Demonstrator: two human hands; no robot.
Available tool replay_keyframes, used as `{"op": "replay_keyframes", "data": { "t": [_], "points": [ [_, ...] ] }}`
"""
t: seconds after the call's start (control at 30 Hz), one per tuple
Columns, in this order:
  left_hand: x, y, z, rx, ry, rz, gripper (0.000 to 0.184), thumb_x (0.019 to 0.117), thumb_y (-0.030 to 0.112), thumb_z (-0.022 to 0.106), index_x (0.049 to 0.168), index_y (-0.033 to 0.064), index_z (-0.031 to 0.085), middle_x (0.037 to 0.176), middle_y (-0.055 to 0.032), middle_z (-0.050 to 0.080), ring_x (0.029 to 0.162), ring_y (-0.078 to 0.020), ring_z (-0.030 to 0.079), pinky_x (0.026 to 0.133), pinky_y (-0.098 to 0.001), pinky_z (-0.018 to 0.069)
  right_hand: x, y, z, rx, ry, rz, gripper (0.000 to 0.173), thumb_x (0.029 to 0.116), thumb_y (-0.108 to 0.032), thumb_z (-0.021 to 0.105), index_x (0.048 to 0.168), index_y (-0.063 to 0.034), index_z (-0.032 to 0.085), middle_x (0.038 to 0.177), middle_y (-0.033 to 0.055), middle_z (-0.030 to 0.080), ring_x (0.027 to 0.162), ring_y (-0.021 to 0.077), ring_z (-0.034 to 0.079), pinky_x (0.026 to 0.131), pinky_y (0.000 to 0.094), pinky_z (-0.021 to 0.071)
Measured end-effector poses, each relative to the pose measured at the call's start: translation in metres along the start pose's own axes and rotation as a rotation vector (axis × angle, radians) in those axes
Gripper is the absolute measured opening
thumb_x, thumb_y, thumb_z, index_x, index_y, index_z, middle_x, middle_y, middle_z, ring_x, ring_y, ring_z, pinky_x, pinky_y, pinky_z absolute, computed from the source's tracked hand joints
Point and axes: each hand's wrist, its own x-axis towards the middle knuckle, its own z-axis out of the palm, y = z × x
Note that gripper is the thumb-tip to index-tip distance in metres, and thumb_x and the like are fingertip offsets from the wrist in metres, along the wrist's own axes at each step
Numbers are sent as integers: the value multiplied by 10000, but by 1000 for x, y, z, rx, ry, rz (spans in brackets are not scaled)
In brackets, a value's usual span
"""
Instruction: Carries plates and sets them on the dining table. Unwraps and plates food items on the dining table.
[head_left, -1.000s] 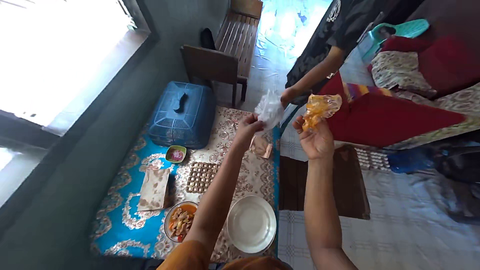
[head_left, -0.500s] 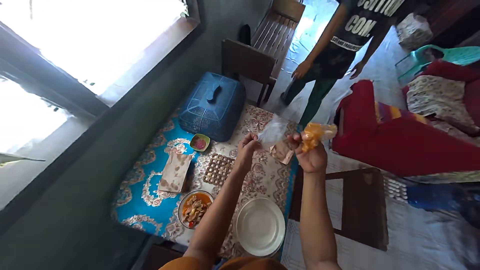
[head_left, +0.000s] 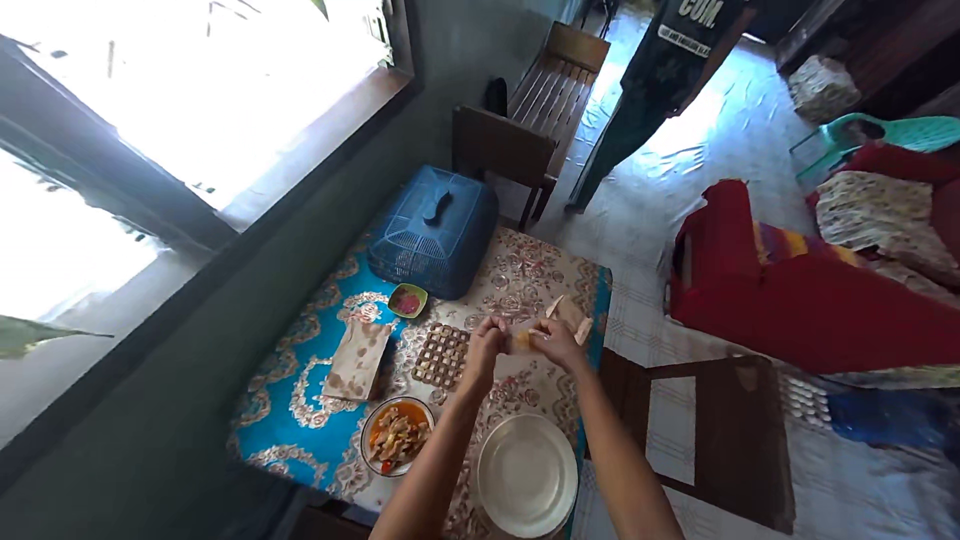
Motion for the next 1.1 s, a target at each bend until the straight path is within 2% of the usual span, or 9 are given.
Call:
{"op": "replay_keyframes", "data": {
  "t": [0.1,0.3,0.47,0.57,0.63,0.73,0.83,0.9,1.1],
  "points": [
    [-14,-16,1,16,-17,-6,180,971,-5,382,902,59,536,664,56,540,566,-37,528,587,-221,493,-2,-20,6,-382,62,166,346,1004,-101,610,1309,63,625,1333,282,614,1293,402,571,1116,533,422],
    [-20,-22,-13,-62,129,-86,137,1022,-13,408,973,19,532,693,6,570,600,-84,583,644,-262,548,-26,-24,-25,-386,-198,74,488,1051,-271,593,1444,14,541,1446,265,547,1354,413,516,1152,541,377],
    [-21,-23,-33,-11,-27,-213,134,1025,4,412,989,8,541,738,-9,592,635,-104,612,681,-293,575,-47,0,-11,-478,-58,-52,695,856,-331,840,1351,60,550,1303,268,606,1231,419,581,1057,572,458],
    [-24,-32,-34,15,-184,-255,125,1019,28,419,1009,15,543,761,-4,606,665,-99,624,707,-293,574,-52,24,21,-486,-12,-134,1023,710,-344,934,1516,18,418,1545,300,397,1431,481,387,1145,613,371],
    [-25,-32,-32,68,-267,-252,123,1012,35,438,1028,-1,554,804,-13,617,709,-93,625,739,-287,562,-48,44,37,-427,-51,-247,756,797,-273,859,1428,12,556,1532,268,448,1445,455,385,1192,605,303],
    [-12,-19,-42,397,-358,-213,229,1038,76,492,1185,-66,595,1045,-109,659,924,-133,644,889,-326,537,-52,46,47,-361,87,-285,232,944,-70,642,1112,67,725,1194,240,700,1209,414,621,1101,575,416],
    [27,-16,-87,845,-208,-97,391,1023,212,617,1328,-30,588,1283,-248,631,1169,-352,627,1010,-524,497,-60,35,38,-319,304,-113,240,966,-59,609,1115,111,689,1076,283,707,1040,425,691,953,576,526],
    [64,-23,-129,1018,26,-60,623,951,288,718,1418,-66,504,1430,-347,490,1329,-498,490,1097,-639,404,-61,39,28,-318,340,-24,248,981,-75,594,1133,103,675,1051,281,705,995,418,698,906,574,538],
    [141,-31,-197,1281,339,-107,1063,769,329,885,1549,-86,295,1613,-392,167,1476,-601,183,1138,-745,230,-76,52,13,-216,444,-9,213,986,-72,607,1079,109,671,954,264,694,889,362,692,849,511,550]
  ]
}}
